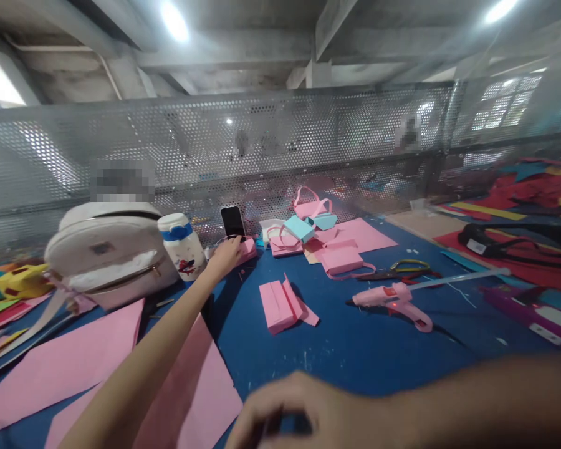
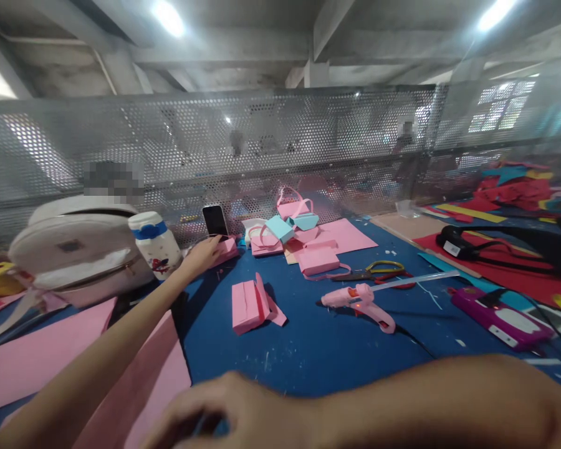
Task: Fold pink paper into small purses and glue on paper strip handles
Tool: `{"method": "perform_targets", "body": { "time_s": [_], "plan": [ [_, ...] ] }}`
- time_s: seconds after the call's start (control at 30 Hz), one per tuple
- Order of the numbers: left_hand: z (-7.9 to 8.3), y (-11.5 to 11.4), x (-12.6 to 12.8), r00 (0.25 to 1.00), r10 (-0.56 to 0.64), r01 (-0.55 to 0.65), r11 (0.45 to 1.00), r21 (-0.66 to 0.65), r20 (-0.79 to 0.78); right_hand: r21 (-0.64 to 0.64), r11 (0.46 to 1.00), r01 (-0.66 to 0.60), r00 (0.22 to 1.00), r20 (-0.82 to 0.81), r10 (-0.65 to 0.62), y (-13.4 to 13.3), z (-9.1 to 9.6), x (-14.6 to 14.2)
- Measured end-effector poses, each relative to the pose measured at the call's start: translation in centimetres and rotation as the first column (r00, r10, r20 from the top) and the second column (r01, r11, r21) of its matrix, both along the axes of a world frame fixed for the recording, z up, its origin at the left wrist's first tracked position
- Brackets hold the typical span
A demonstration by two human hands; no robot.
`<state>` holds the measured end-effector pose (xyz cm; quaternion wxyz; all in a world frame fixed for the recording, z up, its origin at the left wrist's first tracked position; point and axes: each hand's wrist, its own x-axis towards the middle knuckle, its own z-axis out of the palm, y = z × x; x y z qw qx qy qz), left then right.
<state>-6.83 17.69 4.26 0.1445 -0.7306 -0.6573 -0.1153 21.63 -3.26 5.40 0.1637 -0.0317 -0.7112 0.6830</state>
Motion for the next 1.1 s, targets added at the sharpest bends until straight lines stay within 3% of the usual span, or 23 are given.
{"method": "perform_targets", "body": {
  "time_s": [0.17,0.33,0.53,0.6,0.67,0.73,0.77,0.97,1.1],
  "plan": [
    [0.1,-0.2,-0.2,0.998,-0.025,0.024,0.999,0.024,0.053,-0.102,0.951,0.293,0.956,0.003,-0.294,2.9,-0.9,2.5],
    [0.1,-0.4,-0.2,0.990,-0.051,0.045,0.998,0.050,0.135,-0.051,0.935,0.352,0.936,0.020,-0.351,3.4,-1.8,3.9],
    [1.2,-1.7,-0.2,0.947,-0.113,0.081,0.990,0.117,0.300,0.055,0.902,0.428,0.904,-0.013,-0.428,3.7,-1.5,4.2],
    [1.7,-2.7,0.1,0.915,-0.148,0.097,0.984,0.150,0.376,0.133,0.839,0.527,0.848,-0.010,-0.530,4.2,-1.5,4.3],
    [1.7,-3.8,0.8,0.866,-0.188,0.118,0.977,0.176,0.464,0.202,0.734,0.648,0.753,-0.029,-0.657,4.8,-1.8,4.4],
    [1.0,-5.2,1.9,0.797,-0.215,0.141,0.975,0.173,0.564,0.255,0.661,0.706,0.693,-0.055,-0.719,5.6,-2.4,4.5],
    [0.4,-6.0,2.6,0.758,-0.216,0.154,0.976,0.154,0.616,0.287,0.652,0.702,0.690,-0.048,-0.722,6.0,-2.9,4.5],
    [-4.3,-11.3,6.6,0.544,-0.163,0.267,0.964,0.014,0.823,0.427,0.756,0.496,0.764,0.198,-0.614,7.0,-5.3,4.0],
    [-5.4,-12.9,7.3,0.435,-0.113,0.240,0.971,0.006,0.893,0.456,0.733,0.505,0.746,0.198,-0.636,6.9,-6.1,3.4]
  ]
}}
